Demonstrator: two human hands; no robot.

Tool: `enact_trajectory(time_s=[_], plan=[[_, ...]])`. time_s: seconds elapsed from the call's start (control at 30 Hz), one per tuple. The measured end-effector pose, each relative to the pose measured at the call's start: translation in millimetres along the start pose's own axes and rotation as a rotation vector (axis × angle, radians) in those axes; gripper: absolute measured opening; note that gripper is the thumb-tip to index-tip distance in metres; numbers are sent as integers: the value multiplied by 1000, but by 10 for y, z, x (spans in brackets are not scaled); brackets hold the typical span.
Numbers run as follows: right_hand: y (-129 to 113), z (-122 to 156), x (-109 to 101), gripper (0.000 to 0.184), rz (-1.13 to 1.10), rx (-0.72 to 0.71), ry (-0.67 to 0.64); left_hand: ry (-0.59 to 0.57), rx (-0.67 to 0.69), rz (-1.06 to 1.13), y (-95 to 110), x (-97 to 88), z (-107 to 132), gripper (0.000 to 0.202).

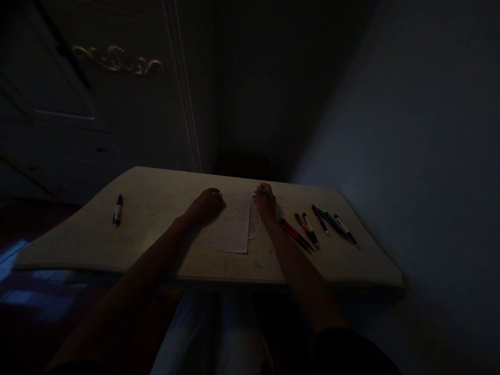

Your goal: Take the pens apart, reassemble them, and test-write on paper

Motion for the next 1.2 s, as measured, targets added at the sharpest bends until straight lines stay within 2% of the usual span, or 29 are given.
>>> enact_trajectory(time_s=[0.17,0.37,0.57,0.83,1.0,1.2], plan=[[-32,41,37,43,-91,96,-14,-27,37,-72,43,26,13,27],[-31,29,45,39,-83,90,4,-34,34,-57,-6,-1,10,33],[-12,6,61,33,-61,95,-11,-38,-45,-70,0,-36,13,36],[14,-5,58,32,-36,64,-56,-64,-22,-83,45,-86,16,43],[-22,13,24,33,54,-49,-43,-23,-55,-33,-2,-81,-1,44],[-73,14,5,35,75,-35,-23,82,-107,138,-94,-124,11,38]])
Point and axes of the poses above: each hand's wrist, its own z-axis away from the middle knuckle, its own x-axis out of the palm, y = z × x, the point moved 1 cm from there along -z, towards the middle knuckle, and after that the axes turned 2 degrees about x, right-handed, at the moved point
